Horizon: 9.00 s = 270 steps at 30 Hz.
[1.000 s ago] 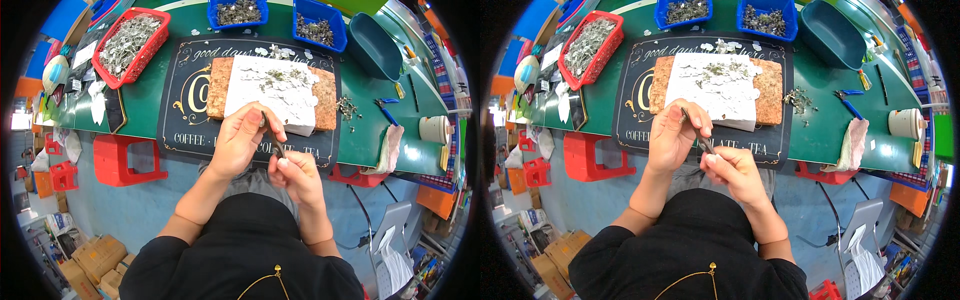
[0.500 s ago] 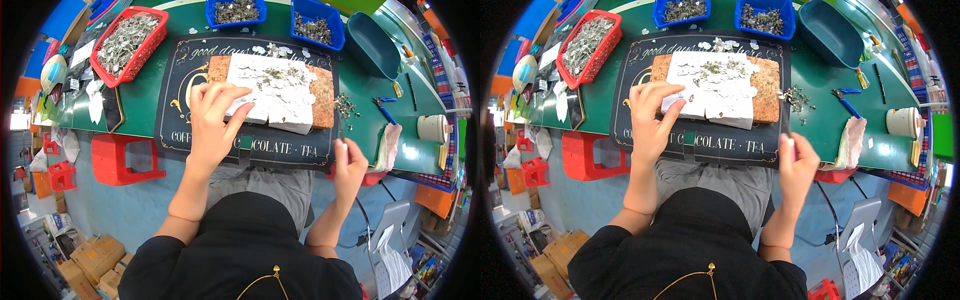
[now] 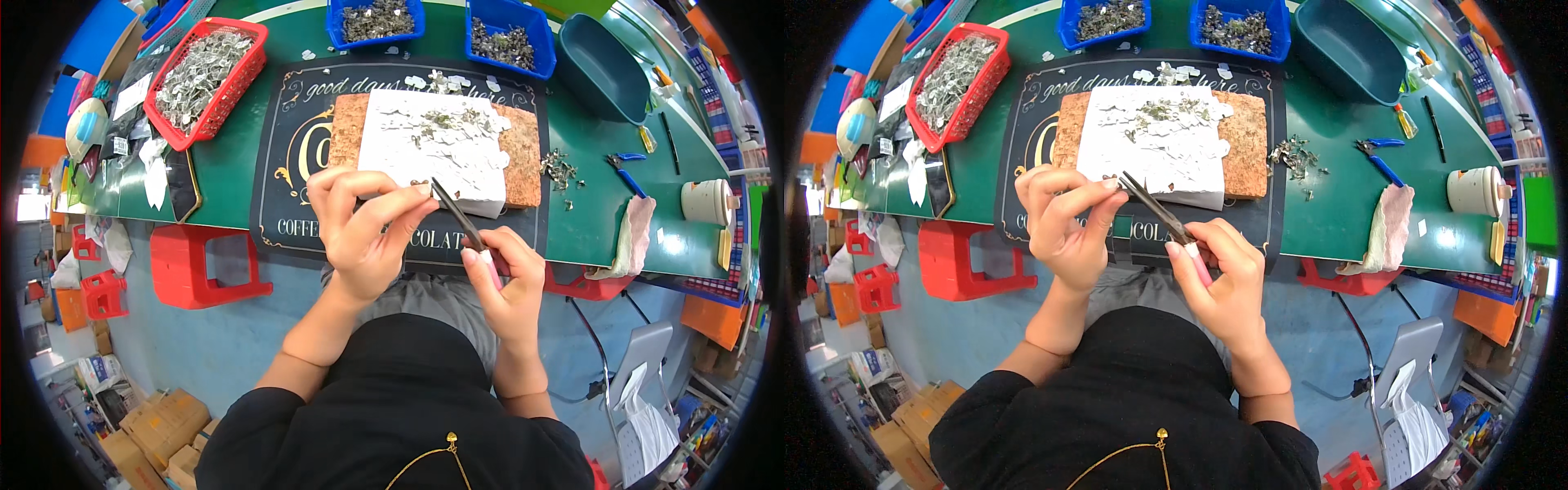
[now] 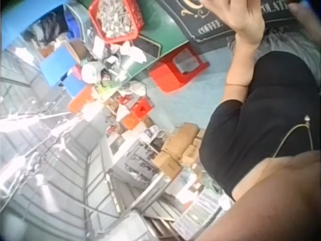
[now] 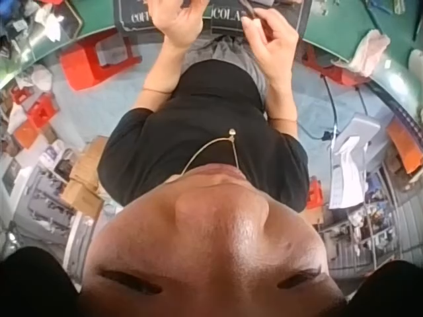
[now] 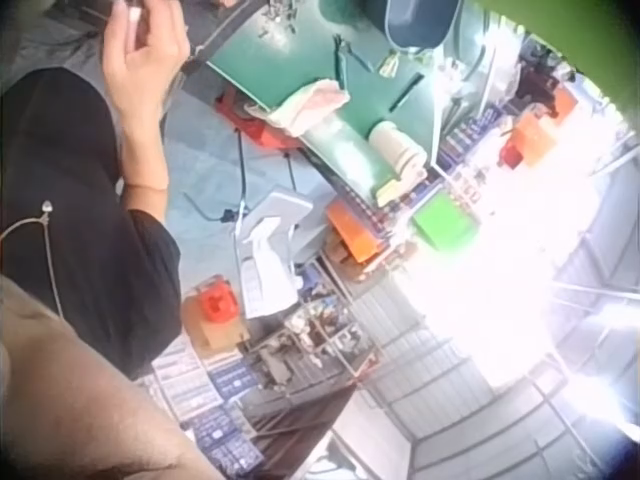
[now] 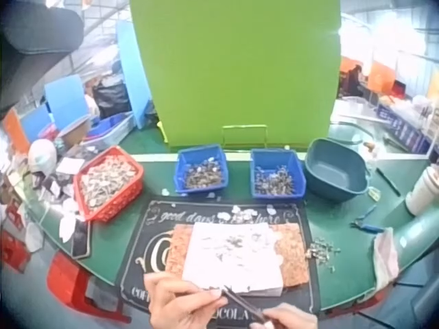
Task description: Assembling small metal components using tweezers on a workstation in a factory workshop.
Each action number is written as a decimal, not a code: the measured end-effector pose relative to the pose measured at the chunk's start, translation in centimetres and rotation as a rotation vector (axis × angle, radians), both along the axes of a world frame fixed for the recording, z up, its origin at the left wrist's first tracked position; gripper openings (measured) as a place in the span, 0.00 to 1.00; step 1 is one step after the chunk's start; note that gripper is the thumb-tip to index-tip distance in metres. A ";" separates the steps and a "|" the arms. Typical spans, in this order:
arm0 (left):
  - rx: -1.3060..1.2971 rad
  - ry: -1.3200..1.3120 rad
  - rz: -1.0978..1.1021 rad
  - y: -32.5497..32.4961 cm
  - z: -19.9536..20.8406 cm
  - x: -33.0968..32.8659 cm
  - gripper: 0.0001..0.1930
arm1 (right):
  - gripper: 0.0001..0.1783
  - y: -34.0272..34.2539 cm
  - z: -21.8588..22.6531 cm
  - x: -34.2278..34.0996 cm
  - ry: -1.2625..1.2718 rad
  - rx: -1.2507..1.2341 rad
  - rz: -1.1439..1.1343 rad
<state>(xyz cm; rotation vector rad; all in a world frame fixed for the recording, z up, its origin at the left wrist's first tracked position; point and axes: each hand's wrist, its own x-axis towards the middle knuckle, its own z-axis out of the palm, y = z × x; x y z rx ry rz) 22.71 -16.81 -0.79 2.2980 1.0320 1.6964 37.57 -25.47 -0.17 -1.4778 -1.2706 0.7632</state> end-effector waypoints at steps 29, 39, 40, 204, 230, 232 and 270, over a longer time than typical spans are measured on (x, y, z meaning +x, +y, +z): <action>-0.811 -0.678 -0.635 -0.3 -0.5 -1.0 0.08 | 0.06 0.2 0.1 -0.5 0.070 -0.031 0.108; -1.033 -0.812 -0.801 -0.2 -0.7 -1.0 0.13 | 0.05 0.2 -0.5 -0.6 0.093 -0.074 0.165; -1.069 -0.865 -0.872 -0.2 -0.9 -1.1 0.14 | 0.05 0.1 -0.5 -0.6 0.127 -0.097 0.175; -0.891 -0.654 -0.507 -1.0 -0.6 0.3 0.10 | 0.06 0.2 -0.5 0.3 0.024 -0.045 0.086; -1.138 -1.032 -1.020 -0.8 -2.2 0.5 0.11 | 0.15 -0.4 -2.8 -0.1 1.043 -0.446 0.450; -1.152 -1.072 -1.070 -0.8 -2.7 0.4 0.10 | 0.15 -0.4 -3.7 -0.6 1.592 -0.578 0.634; -0.495 -0.015 -0.102 4.3 0.2 -1.6 0.11 | 0.09 0.3 -0.4 1.3 -0.159 0.017 -0.036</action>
